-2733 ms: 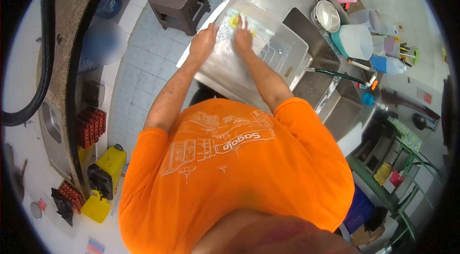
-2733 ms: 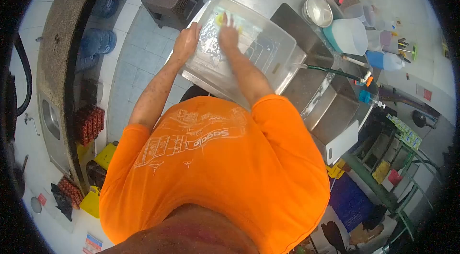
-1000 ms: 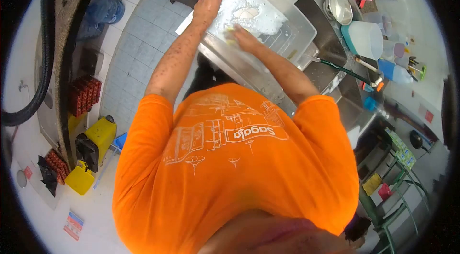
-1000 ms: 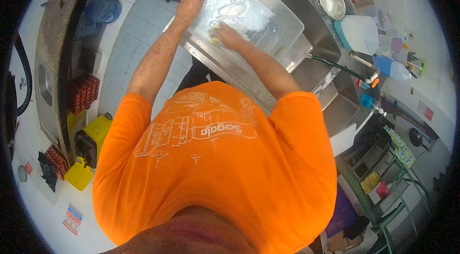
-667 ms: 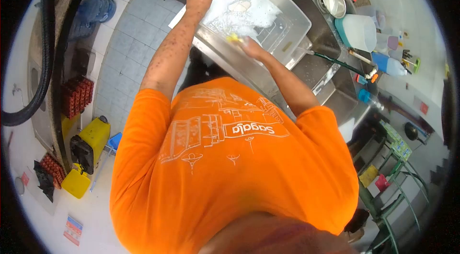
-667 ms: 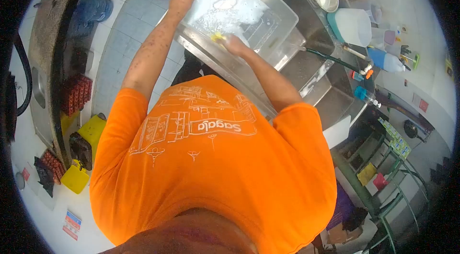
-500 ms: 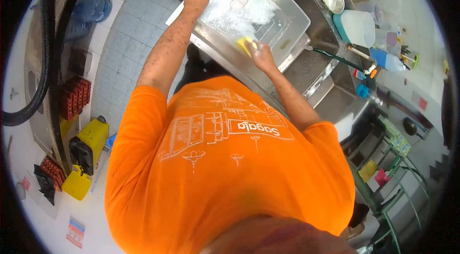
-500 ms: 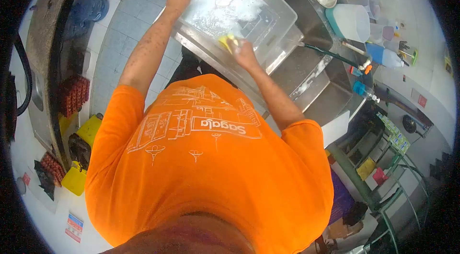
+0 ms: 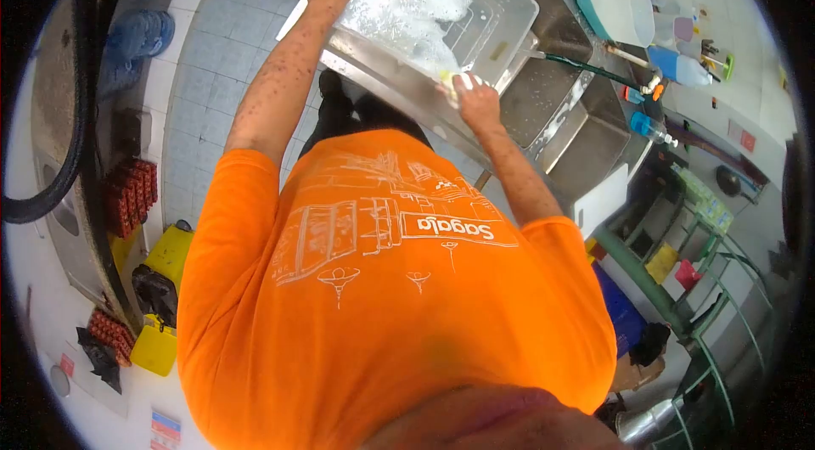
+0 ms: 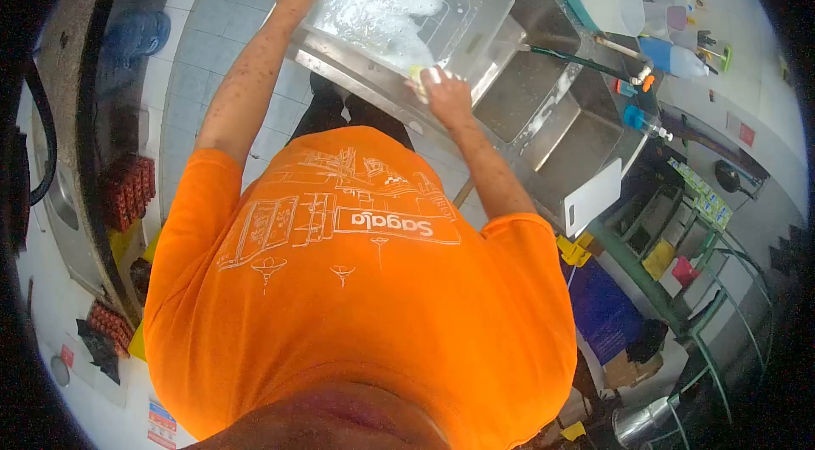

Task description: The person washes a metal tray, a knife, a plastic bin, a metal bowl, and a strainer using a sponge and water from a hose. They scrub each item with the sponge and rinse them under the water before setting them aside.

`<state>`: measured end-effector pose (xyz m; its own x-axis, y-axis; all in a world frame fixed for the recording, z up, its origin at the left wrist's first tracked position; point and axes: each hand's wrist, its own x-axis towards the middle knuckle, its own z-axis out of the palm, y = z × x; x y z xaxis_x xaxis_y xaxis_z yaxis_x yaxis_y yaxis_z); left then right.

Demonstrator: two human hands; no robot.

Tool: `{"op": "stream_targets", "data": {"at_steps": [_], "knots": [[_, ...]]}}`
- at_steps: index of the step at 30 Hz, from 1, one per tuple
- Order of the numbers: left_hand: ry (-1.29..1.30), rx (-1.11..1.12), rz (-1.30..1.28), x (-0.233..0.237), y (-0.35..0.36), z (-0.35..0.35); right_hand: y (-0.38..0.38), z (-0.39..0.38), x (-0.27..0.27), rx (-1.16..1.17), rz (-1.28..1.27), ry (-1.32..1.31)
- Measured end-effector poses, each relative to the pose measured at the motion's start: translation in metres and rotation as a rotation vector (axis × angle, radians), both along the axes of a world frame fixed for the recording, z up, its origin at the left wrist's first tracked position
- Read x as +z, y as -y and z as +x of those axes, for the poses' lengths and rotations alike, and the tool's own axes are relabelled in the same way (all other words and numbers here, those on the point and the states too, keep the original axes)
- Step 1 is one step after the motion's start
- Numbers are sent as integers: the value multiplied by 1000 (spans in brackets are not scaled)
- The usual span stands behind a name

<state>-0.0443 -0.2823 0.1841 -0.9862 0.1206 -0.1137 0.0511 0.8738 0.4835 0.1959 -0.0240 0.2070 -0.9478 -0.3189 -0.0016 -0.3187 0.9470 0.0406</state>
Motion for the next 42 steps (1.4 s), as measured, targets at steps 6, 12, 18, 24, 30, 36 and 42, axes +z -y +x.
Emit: {"op": "stream_targets", "data": {"at_steps": [6,12,18,24,30,36,42], "knots": [[55,15,43,11,0,0,4,-35,7,40,-196,238],[67,6,17,19,-4,7,85,-98,-7,-27,-737,281],[73,-7,33,15,1,9,81,-144,-80,-615,-1019,378],[86,146,244,-5,7,45,21,-105,-87,-556,-209,394],[77,456,715,-11,-18,110,41,-152,-92,-420,-280,271],[582,566,912,-4,-34,178,76,-190,-83,-138,-318,167],[-317,141,420,80,7,66,34,-177,-59,118,-335,348]]}}
